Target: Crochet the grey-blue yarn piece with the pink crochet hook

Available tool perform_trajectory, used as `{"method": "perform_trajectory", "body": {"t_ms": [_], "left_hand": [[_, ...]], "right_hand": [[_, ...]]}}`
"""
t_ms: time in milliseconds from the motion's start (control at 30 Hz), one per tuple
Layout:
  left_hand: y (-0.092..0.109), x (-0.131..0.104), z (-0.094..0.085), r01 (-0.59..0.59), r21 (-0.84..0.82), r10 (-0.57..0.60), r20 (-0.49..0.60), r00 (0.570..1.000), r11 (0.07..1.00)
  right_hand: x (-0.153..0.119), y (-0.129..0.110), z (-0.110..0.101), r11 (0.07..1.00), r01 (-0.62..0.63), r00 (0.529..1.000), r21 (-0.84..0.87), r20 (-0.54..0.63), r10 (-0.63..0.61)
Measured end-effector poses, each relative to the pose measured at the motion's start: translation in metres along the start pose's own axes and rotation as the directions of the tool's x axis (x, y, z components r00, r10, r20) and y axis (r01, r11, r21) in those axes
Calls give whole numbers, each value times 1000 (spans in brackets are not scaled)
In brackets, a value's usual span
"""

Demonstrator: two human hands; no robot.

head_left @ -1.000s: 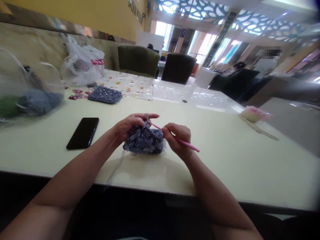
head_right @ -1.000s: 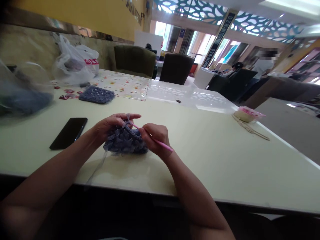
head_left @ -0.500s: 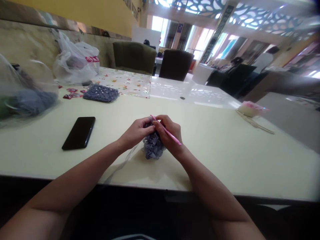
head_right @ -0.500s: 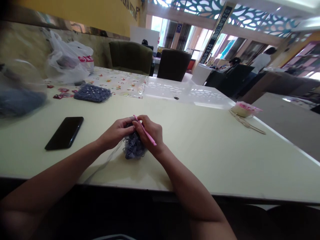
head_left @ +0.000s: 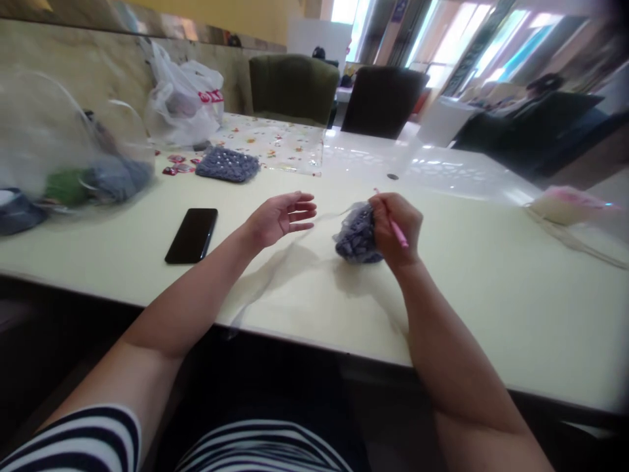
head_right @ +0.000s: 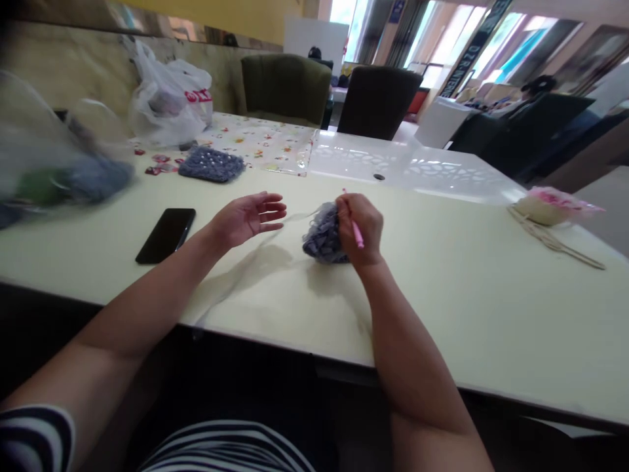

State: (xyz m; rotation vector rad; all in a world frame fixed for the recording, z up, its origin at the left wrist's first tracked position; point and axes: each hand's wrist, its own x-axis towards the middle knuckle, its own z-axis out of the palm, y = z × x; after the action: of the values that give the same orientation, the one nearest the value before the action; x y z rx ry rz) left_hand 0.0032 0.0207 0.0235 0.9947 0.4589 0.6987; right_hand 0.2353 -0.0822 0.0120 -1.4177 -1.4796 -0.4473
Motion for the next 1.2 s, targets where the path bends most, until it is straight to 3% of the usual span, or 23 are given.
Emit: {"method": "perform_trajectory", "body": {"t_ms": [167,367,467,533,600,633,667,733,767,833,867,933,1067,1200], "left_hand": [[-9,7,-10,59,41,-57,-46,997,997],[-23,1,-4,85,201,-74,-62,995,976],[-18,-28,-5,67,300,-45,-80,996,952],[-8,-64,-12,21,347,-3,-51,999,938],[4,-109,-25,33,356,-53,47,998,934],[9,-134,-34,108,375,-171,141,975,921],[12,-159,-43,218,416,-336,236,912,883],[8,-206,-64,445,530,-632,244,736,722],[0,-226,-75,496,550,-666,155,730,672],[-29,-257,-97,546,582,-610,-105,786,603],[-49,-268,-108,569,590,-548,-241,801,572],[-92,-281,-129,571,635,-270,-513,815,520],[-169,-278,-156,560,669,-29,-629,777,488],[-208,-255,-160,541,707,76,-637,767,456]], "right_hand": [[6,46,-8,982,-100,993,-160,-85,88],[10,108,-22,911,-200,978,-360,-128,164],[8,132,-28,848,-285,954,-446,-221,204],[6,141,-31,832,-316,938,-455,-284,201],[4,144,-34,833,-328,928,-445,-316,196],[4,145,-35,836,-328,928,-439,-318,196],[3,146,-35,839,-326,928,-435,-317,196],[3,147,-35,831,-336,923,-442,-330,198],[3,148,-34,826,-346,918,-445,-341,201],[2,151,-33,830,-350,913,-435,-358,197],[2,153,-33,839,-345,911,-421,-367,190],[0,155,-32,872,-313,912,-376,-375,166],[2,152,-30,880,-330,902,-342,-390,186],[7,131,-30,810,-419,892,-410,-353,283]]}}
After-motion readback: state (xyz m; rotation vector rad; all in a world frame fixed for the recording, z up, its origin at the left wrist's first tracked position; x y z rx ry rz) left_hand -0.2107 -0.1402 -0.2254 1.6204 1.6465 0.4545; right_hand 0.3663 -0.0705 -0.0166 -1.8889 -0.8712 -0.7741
